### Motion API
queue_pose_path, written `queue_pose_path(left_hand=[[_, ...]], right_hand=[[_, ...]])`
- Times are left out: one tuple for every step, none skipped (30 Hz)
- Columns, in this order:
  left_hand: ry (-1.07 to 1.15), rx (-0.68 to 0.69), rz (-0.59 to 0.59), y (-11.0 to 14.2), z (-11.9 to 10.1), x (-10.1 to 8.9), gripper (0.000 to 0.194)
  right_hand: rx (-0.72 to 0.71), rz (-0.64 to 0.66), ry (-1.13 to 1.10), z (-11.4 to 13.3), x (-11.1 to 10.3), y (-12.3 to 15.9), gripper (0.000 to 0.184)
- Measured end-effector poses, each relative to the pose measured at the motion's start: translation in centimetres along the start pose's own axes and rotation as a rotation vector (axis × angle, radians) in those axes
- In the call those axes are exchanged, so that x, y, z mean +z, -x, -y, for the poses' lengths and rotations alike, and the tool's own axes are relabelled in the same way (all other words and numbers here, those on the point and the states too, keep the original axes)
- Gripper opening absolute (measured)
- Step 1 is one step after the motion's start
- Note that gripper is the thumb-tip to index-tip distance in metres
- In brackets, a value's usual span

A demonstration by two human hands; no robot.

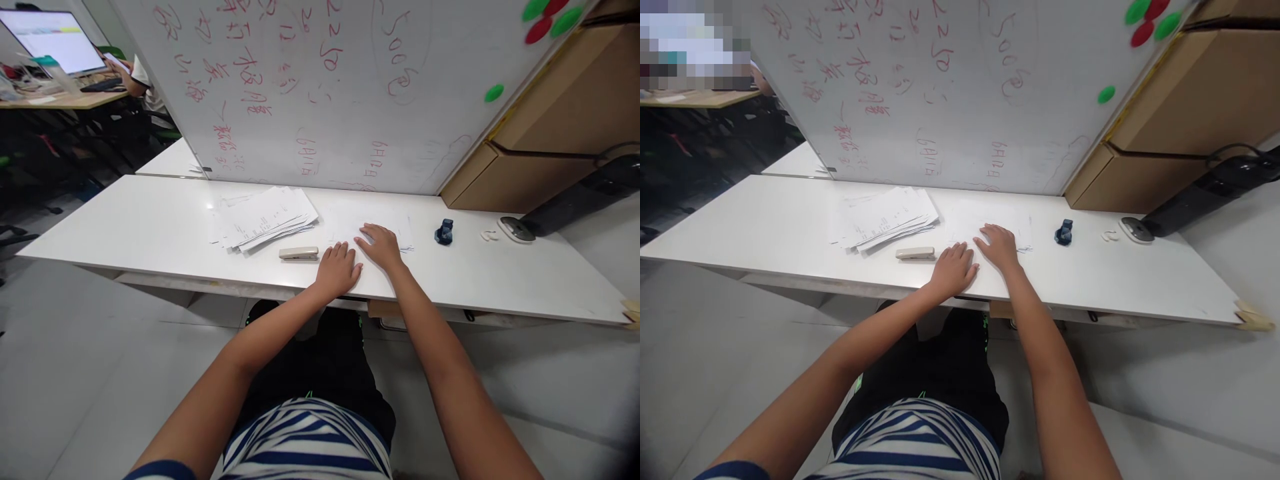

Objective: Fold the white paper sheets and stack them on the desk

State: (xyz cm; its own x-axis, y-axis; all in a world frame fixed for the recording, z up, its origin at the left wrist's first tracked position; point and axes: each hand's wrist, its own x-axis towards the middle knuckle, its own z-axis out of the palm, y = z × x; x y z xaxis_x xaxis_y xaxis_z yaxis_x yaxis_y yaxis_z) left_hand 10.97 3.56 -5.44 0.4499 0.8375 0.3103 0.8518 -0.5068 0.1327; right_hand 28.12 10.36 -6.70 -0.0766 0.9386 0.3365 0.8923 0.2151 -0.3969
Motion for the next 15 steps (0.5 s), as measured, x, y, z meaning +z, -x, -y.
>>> queue_pose_path(left_hand=[[-0.005, -0.004, 0.006, -0.01, -0.02, -0.05, 0.042], [-0.008, -0.009, 0.012, -0.03, -0.03, -0.08, 0.043], [-0.01, -0.012, 0.019, -0.06, -0.05, -0.1, 0.043], [-0.011, -0.014, 0.025, -0.08, -0.06, -0.11, 0.044], [-0.01, -0.013, 0.028, -0.1, -0.08, -0.12, 0.044], [-0.008, -0.011, 0.03, -0.11, -0.09, -0.13, 0.045], [-0.006, -0.009, 0.03, -0.12, -0.11, -0.15, 0.045], [-0.003, -0.009, 0.031, -0.13, -0.12, -0.17, 0.045], [0.0, -0.009, 0.033, -0.13, -0.12, -0.18, 0.045], [0.001, -0.009, 0.035, -0.13, -0.13, -0.2, 0.045], [0.003, -0.011, 0.037, -0.13, -0.13, -0.2, 0.045], [0.003, -0.011, 0.037, -0.12, -0.12, -0.2, 0.045], [0.002, -0.01, 0.035, -0.12, -0.12, -0.2, 0.044], [0.001, -0.008, 0.032, -0.12, -0.11, -0.19, 0.044], [0.0, -0.006, 0.03, -0.11, -0.1, -0.18, 0.044]], right_hand=[[0.006, -0.001, 0.01, 0.0, 0.02, -0.02, 0.04], [0.01, 0.005, 0.02, 0.0, 0.04, -0.03, 0.042], [0.013, 0.016, 0.031, 0.01, 0.04, -0.05, 0.046], [0.016, 0.03, 0.043, 0.02, 0.05, -0.07, 0.051], [0.02, 0.044, 0.053, 0.03, 0.04, -0.09, 0.056], [0.026, 0.059, 0.061, 0.04, 0.04, -0.12, 0.06], [0.035, 0.073, 0.064, 0.04, 0.05, -0.14, 0.062], [0.045, 0.083, 0.063, 0.03, 0.06, -0.17, 0.063], [0.056, 0.089, 0.059, 0.01, 0.08, -0.19, 0.064], [0.066, 0.091, 0.053, 0.0, 0.1, -0.21, 0.064], [0.076, 0.089, 0.048, -0.02, 0.13, -0.23, 0.063], [0.086, 0.084, 0.044, -0.05, 0.16, -0.24, 0.063], [0.093, 0.08, 0.041, -0.07, 0.19, -0.24, 0.063], [0.097, 0.077, 0.038, -0.09, 0.22, -0.25, 0.063], [0.1, 0.076, 0.037, -0.1, 0.24, -0.25, 0.063]])
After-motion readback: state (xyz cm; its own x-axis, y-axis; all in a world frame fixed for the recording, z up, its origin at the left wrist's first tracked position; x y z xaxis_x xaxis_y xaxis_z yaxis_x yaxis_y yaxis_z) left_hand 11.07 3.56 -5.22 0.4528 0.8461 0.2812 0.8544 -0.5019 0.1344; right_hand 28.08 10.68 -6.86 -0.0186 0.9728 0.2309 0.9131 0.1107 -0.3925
